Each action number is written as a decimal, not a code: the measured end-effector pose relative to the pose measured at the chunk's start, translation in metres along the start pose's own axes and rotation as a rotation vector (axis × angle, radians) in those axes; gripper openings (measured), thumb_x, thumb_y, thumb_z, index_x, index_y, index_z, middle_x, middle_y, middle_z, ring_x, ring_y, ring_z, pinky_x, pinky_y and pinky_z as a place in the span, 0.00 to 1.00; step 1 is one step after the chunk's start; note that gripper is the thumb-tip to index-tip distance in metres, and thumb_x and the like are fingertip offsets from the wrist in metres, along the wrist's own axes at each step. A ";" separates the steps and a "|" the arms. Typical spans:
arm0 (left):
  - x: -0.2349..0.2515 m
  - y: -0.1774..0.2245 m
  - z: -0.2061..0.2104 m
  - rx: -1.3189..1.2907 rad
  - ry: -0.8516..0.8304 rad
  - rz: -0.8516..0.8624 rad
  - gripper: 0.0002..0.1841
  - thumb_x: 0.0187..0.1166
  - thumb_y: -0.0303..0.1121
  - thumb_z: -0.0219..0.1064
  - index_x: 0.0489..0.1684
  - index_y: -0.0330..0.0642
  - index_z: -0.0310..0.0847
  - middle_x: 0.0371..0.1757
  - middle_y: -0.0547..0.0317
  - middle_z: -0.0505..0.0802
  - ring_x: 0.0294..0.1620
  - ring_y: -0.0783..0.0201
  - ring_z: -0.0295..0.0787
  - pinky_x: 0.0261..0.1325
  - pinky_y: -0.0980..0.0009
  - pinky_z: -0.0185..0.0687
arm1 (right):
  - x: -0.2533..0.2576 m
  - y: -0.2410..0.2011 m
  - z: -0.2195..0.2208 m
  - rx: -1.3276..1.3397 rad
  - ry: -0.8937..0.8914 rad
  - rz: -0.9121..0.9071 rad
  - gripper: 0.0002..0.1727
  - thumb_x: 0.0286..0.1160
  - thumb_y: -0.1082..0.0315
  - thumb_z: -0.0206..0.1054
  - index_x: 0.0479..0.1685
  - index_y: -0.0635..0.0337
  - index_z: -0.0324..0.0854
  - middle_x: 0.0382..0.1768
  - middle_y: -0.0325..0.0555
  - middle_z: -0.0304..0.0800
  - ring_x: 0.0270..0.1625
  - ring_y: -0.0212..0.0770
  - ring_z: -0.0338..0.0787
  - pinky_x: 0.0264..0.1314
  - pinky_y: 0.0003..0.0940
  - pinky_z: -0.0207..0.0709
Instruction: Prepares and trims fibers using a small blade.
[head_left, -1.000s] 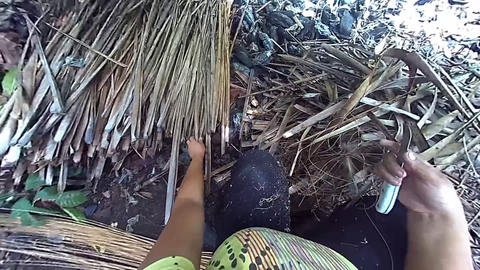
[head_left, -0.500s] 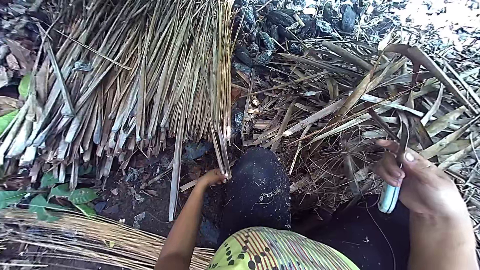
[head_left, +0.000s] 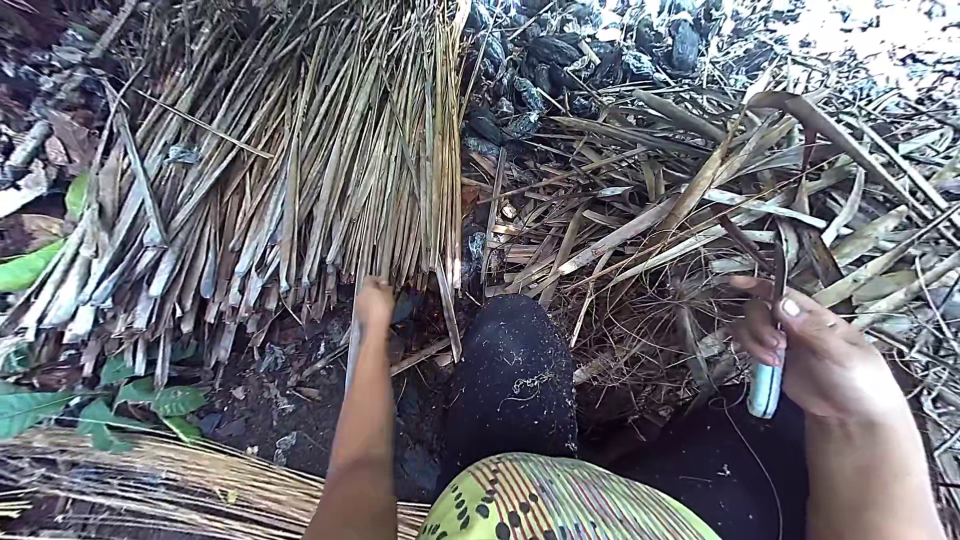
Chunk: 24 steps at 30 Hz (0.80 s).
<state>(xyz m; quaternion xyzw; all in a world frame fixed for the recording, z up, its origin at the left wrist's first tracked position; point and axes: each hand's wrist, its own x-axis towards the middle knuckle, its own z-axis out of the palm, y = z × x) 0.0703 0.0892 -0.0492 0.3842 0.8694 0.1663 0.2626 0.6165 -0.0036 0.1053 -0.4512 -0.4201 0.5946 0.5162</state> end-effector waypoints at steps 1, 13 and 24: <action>-0.013 -0.004 -0.025 0.150 0.050 -0.004 0.22 0.90 0.39 0.55 0.74 0.34 0.74 0.58 0.24 0.89 0.60 0.25 0.87 0.60 0.25 0.76 | 0.000 0.000 -0.001 0.001 -0.002 -0.002 0.18 0.88 0.56 0.53 0.62 0.50 0.84 0.17 0.22 0.75 0.16 0.21 0.73 0.22 0.15 0.72; -0.147 -0.184 -0.311 0.553 0.647 0.068 0.24 0.89 0.32 0.46 0.81 0.40 0.74 0.75 0.27 0.81 0.77 0.26 0.75 0.76 0.30 0.64 | -0.003 -0.001 0.011 -0.087 -0.042 -0.028 0.18 0.85 0.56 0.55 0.63 0.50 0.84 0.16 0.21 0.74 0.15 0.20 0.72 0.21 0.14 0.71; -0.131 -0.055 -0.192 0.083 0.561 0.524 0.24 0.93 0.34 0.45 0.74 0.24 0.74 0.64 0.24 0.86 0.65 0.30 0.85 0.70 0.34 0.74 | -0.013 -0.019 0.048 -0.318 -0.063 -0.069 0.19 0.82 0.62 0.53 0.64 0.56 0.82 0.19 0.19 0.74 0.18 0.18 0.72 0.24 0.15 0.70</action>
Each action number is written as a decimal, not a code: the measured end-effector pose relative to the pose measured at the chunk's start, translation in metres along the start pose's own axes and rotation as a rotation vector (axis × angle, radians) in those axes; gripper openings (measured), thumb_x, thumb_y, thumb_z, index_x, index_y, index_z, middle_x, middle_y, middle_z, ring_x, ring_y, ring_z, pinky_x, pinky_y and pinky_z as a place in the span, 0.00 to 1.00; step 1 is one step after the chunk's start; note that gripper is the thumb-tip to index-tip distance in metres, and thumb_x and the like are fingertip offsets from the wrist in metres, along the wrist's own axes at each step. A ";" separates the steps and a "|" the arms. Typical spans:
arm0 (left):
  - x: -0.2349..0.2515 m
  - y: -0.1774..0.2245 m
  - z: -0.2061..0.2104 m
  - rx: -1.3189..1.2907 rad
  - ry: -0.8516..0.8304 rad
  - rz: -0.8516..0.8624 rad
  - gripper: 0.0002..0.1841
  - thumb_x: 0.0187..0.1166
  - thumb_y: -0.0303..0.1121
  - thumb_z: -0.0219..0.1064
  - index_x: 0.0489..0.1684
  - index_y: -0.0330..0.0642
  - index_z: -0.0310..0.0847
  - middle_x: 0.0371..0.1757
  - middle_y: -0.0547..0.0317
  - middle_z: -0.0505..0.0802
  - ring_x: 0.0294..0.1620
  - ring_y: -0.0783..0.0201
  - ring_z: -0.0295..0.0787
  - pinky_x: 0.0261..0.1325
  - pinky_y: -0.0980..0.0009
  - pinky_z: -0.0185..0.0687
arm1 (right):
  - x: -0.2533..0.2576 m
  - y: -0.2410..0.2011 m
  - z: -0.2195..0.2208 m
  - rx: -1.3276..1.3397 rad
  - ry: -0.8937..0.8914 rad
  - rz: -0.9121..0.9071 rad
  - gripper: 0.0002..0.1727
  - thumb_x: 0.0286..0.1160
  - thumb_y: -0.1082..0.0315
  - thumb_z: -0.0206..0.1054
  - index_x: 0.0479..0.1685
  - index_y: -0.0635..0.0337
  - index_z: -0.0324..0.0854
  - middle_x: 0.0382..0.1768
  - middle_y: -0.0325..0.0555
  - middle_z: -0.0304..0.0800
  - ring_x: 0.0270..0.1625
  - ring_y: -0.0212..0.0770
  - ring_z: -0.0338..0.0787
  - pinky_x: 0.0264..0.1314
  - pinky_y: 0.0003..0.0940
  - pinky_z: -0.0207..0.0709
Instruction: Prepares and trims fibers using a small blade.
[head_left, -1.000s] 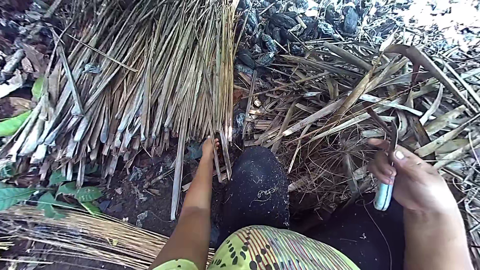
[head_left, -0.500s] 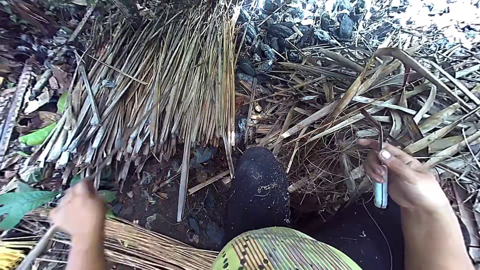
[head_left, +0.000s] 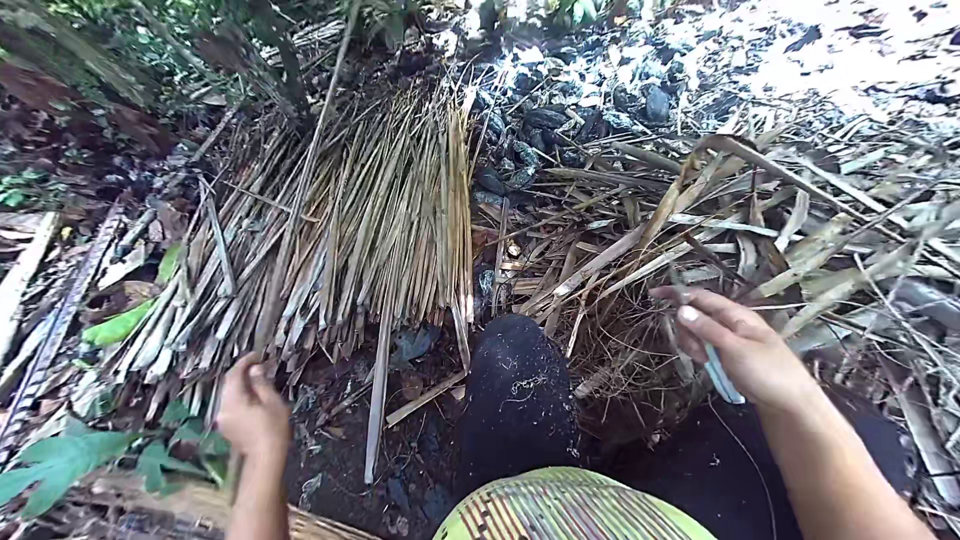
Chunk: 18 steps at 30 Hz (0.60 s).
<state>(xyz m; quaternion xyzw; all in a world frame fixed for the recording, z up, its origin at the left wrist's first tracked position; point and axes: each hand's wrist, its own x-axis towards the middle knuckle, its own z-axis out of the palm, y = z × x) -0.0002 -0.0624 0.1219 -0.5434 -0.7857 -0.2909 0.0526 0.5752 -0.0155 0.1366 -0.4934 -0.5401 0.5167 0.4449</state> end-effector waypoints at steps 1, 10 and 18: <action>0.004 0.024 0.018 -0.081 -0.037 0.038 0.24 0.93 0.34 0.45 0.73 0.23 0.74 0.60 0.25 0.89 0.57 0.33 0.89 0.63 0.36 0.79 | -0.001 -0.006 0.006 -0.079 -0.015 -0.027 0.19 0.83 0.61 0.55 0.65 0.57 0.81 0.22 0.20 0.75 0.19 0.17 0.71 0.24 0.15 0.70; -0.017 0.236 0.079 -0.448 -0.406 0.322 0.19 0.90 0.33 0.51 0.60 0.30 0.84 0.40 0.50 0.96 0.32 0.62 0.92 0.40 0.59 0.86 | 0.007 -0.047 0.063 -0.694 -0.070 -0.271 0.21 0.88 0.59 0.60 0.72 0.60 0.82 0.51 0.53 0.94 0.49 0.52 0.93 0.57 0.60 0.82; -0.040 0.272 0.065 -0.494 -0.363 0.564 0.17 0.87 0.34 0.54 0.63 0.45 0.88 0.39 0.64 0.96 0.30 0.70 0.87 0.41 0.61 0.81 | -0.002 -0.039 0.073 -0.866 -0.017 -0.422 0.20 0.85 0.59 0.61 0.67 0.59 0.85 0.43 0.48 0.95 0.38 0.48 0.93 0.40 0.52 0.81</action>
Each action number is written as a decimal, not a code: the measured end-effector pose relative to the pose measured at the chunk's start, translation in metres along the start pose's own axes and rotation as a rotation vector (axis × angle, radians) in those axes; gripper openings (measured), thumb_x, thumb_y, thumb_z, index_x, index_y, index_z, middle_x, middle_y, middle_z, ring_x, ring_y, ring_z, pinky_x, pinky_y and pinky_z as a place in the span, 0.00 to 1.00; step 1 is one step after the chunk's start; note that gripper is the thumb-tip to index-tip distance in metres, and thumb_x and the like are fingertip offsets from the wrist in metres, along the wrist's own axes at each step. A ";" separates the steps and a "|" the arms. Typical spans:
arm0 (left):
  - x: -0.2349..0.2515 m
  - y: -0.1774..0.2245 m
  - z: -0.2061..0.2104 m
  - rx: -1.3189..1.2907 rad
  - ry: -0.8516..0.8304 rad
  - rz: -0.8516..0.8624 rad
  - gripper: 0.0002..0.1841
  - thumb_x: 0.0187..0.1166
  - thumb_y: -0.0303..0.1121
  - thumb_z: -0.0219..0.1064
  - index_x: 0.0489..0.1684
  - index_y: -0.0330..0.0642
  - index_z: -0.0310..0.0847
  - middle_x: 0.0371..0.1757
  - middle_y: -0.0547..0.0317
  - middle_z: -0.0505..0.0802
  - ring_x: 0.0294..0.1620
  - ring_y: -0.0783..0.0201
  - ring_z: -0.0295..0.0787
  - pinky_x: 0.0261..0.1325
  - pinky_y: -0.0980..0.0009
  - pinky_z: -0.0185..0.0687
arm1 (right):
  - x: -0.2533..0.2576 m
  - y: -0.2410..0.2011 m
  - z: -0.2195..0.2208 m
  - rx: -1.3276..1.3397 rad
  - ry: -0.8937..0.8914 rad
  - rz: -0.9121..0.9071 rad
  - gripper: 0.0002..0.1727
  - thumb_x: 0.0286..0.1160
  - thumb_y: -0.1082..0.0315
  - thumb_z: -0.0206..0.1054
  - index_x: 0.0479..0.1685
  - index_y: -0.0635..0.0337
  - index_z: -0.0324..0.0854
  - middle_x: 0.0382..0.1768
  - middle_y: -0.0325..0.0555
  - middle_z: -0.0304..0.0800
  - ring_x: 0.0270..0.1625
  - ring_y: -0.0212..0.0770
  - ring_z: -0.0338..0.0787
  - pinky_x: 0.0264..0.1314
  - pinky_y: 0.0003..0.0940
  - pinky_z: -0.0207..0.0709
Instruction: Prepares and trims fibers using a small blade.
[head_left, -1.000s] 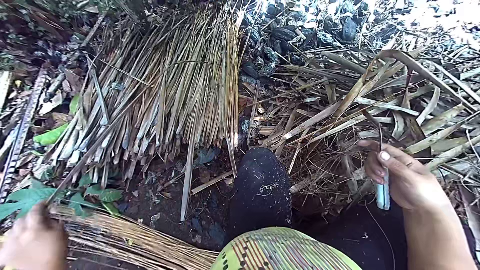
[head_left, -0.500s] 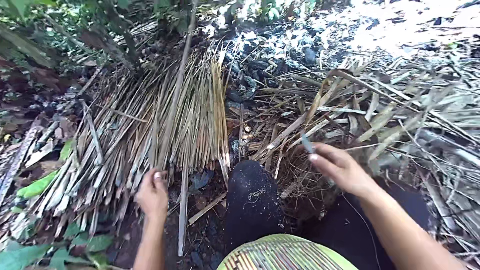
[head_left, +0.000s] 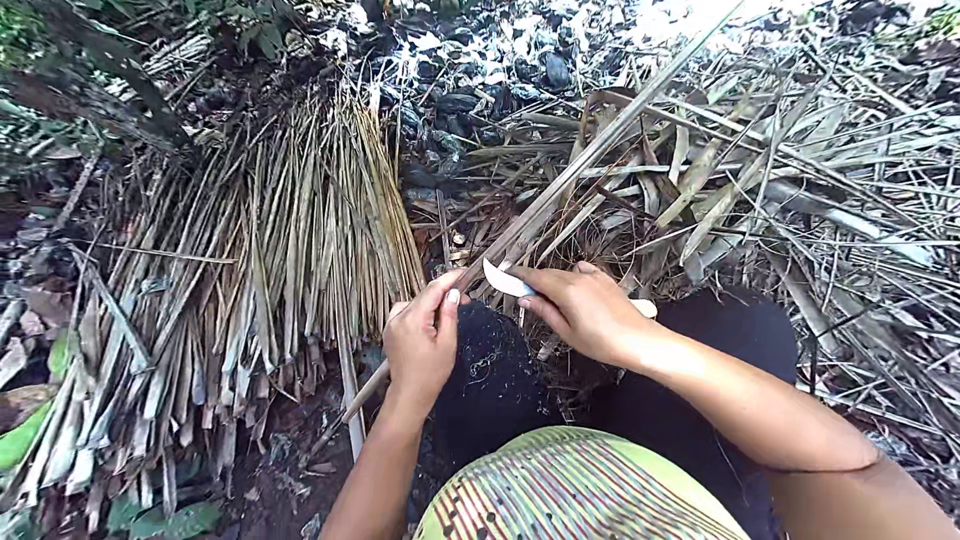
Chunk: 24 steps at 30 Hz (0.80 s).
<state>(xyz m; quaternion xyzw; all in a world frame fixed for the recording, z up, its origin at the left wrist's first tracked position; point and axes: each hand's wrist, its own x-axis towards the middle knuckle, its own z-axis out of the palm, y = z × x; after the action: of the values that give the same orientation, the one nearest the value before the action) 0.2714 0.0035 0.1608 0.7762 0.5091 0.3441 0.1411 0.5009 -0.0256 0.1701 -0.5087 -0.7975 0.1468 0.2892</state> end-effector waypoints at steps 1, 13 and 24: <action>-0.001 0.003 -0.001 0.025 0.005 0.024 0.17 0.87 0.34 0.54 0.64 0.45 0.89 0.39 0.64 0.97 0.31 0.70 0.88 0.43 0.59 0.80 | -0.001 -0.001 0.000 -0.011 0.004 0.002 0.20 0.85 0.59 0.61 0.67 0.59 0.85 0.41 0.48 0.95 0.37 0.47 0.93 0.39 0.51 0.81; -0.004 0.002 0.005 0.308 -0.024 0.288 0.19 0.87 0.35 0.52 0.57 0.44 0.92 0.40 0.54 0.99 0.36 0.55 0.95 0.44 0.50 0.77 | 0.021 0.041 -0.033 -0.100 -0.041 0.351 0.19 0.92 0.57 0.55 0.58 0.62 0.84 0.41 0.57 0.92 0.44 0.60 0.93 0.49 0.63 0.81; -0.024 -0.102 -0.049 0.180 -0.153 0.028 0.18 0.89 0.30 0.50 0.55 0.25 0.85 0.39 0.41 0.95 0.37 0.48 0.93 0.52 0.41 0.79 | 0.035 0.137 -0.152 -0.233 0.169 0.912 0.24 0.94 0.54 0.47 0.70 0.62 0.78 0.59 0.68 0.88 0.66 0.70 0.86 0.63 0.73 0.72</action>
<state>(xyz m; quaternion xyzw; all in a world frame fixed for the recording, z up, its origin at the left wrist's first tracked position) 0.1617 0.0211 0.1291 0.8167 0.5149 0.2387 0.1046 0.6827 0.0571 0.2286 -0.8459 -0.4778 0.1264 0.2004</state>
